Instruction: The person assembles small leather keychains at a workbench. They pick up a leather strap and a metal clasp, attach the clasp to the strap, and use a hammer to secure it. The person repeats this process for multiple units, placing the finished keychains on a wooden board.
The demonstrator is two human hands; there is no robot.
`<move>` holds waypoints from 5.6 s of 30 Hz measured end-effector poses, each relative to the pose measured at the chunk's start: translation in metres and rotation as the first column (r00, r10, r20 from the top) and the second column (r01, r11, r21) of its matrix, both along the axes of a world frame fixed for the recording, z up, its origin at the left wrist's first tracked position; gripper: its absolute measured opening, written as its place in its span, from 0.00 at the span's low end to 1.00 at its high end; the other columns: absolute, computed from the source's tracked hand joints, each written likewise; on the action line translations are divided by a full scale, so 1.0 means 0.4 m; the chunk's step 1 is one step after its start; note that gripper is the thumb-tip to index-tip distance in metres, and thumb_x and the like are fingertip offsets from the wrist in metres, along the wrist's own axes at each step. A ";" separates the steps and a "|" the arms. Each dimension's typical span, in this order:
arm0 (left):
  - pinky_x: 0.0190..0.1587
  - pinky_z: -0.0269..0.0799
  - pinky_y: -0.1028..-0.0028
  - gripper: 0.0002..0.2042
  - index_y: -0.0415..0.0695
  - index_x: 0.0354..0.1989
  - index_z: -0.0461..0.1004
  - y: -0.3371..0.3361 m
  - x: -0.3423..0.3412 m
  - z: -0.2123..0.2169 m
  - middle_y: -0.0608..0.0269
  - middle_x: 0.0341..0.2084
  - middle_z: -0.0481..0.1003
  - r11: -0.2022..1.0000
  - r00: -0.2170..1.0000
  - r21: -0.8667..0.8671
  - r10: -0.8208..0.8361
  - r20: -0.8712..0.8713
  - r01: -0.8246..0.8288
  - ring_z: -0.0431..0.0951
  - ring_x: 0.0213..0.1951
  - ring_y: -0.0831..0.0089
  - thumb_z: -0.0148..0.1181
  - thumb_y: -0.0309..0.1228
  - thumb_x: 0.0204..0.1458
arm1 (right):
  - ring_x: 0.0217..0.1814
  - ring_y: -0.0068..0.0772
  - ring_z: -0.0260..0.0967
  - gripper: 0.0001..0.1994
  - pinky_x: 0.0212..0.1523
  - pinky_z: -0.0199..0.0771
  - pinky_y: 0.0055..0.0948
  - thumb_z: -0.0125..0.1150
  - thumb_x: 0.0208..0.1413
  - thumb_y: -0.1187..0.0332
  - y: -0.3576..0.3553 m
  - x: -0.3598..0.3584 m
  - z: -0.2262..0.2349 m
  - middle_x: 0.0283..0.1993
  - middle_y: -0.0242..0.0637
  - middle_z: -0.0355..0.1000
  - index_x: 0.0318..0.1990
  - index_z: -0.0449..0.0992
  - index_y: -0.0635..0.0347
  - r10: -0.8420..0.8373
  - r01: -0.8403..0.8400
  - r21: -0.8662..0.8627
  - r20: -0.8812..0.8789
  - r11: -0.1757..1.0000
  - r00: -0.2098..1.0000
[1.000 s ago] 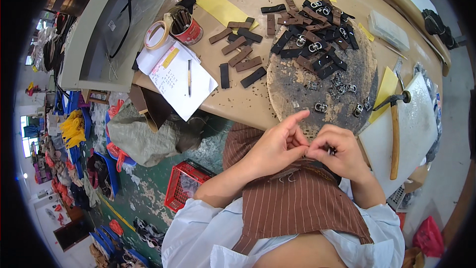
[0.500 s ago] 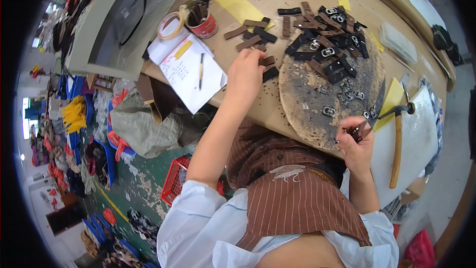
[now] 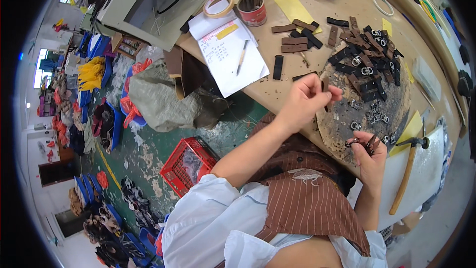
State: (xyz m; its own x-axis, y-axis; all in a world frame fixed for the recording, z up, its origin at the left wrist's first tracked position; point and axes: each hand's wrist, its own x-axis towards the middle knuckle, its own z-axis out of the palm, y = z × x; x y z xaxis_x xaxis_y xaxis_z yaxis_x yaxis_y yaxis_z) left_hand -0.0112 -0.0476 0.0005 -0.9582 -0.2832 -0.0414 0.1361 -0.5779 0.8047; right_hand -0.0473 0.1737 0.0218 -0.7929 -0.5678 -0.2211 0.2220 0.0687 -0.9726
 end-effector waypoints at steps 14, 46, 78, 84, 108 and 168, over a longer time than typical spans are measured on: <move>0.45 0.70 0.77 0.19 0.37 0.55 0.60 0.131 0.083 0.081 0.58 0.37 0.75 0.975 0.972 -0.119 -0.168 0.165 0.188 0.74 0.42 0.75 0.50 0.21 0.54 | 0.36 0.30 0.71 0.10 0.38 0.70 0.24 0.60 0.39 0.86 -0.021 -0.003 0.054 0.32 0.39 0.73 0.30 0.75 0.64 0.012 -0.070 -0.121 -0.426 0.990 0.905; 0.45 0.70 0.78 0.15 0.35 0.51 0.63 0.152 0.091 0.100 0.59 0.39 0.73 0.982 0.984 -0.153 -0.088 0.158 0.112 0.74 0.42 0.76 0.48 0.18 0.53 | 0.37 0.31 0.72 0.09 0.39 0.71 0.26 0.59 0.42 0.87 -0.012 0.006 0.057 0.33 0.40 0.72 0.31 0.72 0.65 -0.018 -0.047 -0.209 -0.301 0.977 0.953; 0.41 0.69 0.83 0.14 0.31 0.49 0.66 0.168 0.133 0.077 0.61 0.38 0.74 0.915 0.949 -0.349 -0.097 0.299 0.204 0.71 0.38 0.83 0.49 0.23 0.55 | 0.28 0.19 0.65 0.09 0.29 0.63 0.17 0.67 0.37 0.80 -0.019 -0.003 0.060 0.29 0.32 0.70 0.29 0.76 0.63 0.110 -0.078 0.096 -0.396 0.992 0.912; 0.41 0.69 0.82 0.14 0.31 0.50 0.66 0.160 0.142 0.072 0.59 0.39 0.74 0.875 0.936 -0.385 -0.182 0.301 0.294 0.72 0.39 0.81 0.49 0.21 0.54 | 0.27 0.15 0.61 0.08 0.27 0.59 0.15 0.66 0.38 0.81 -0.007 -0.002 0.049 0.30 0.30 0.69 0.29 0.76 0.62 0.090 -0.092 0.005 -0.293 0.996 0.952; 0.35 0.73 0.74 0.31 0.40 0.57 0.54 0.130 0.106 0.095 0.56 0.30 0.76 0.632 0.990 -0.764 -0.125 0.062 0.127 0.78 0.32 0.68 0.61 0.20 0.43 | 0.23 0.13 0.55 0.12 0.26 0.57 0.16 0.56 0.51 0.77 -0.025 0.007 0.016 0.36 0.30 0.64 0.44 0.70 0.65 0.038 -0.035 -0.262 0.009 0.965 0.999; 0.36 0.68 0.82 0.08 0.35 0.42 0.68 0.137 0.124 0.040 0.66 0.30 0.67 0.860 0.962 -0.432 -0.222 0.160 0.271 0.71 0.33 0.79 0.50 0.22 0.54 | 0.28 0.15 0.64 0.08 0.30 0.63 0.15 0.64 0.45 0.76 -0.019 -0.001 0.023 0.28 0.27 0.69 0.34 0.72 0.62 0.052 -0.006 -0.199 0.225 0.980 0.973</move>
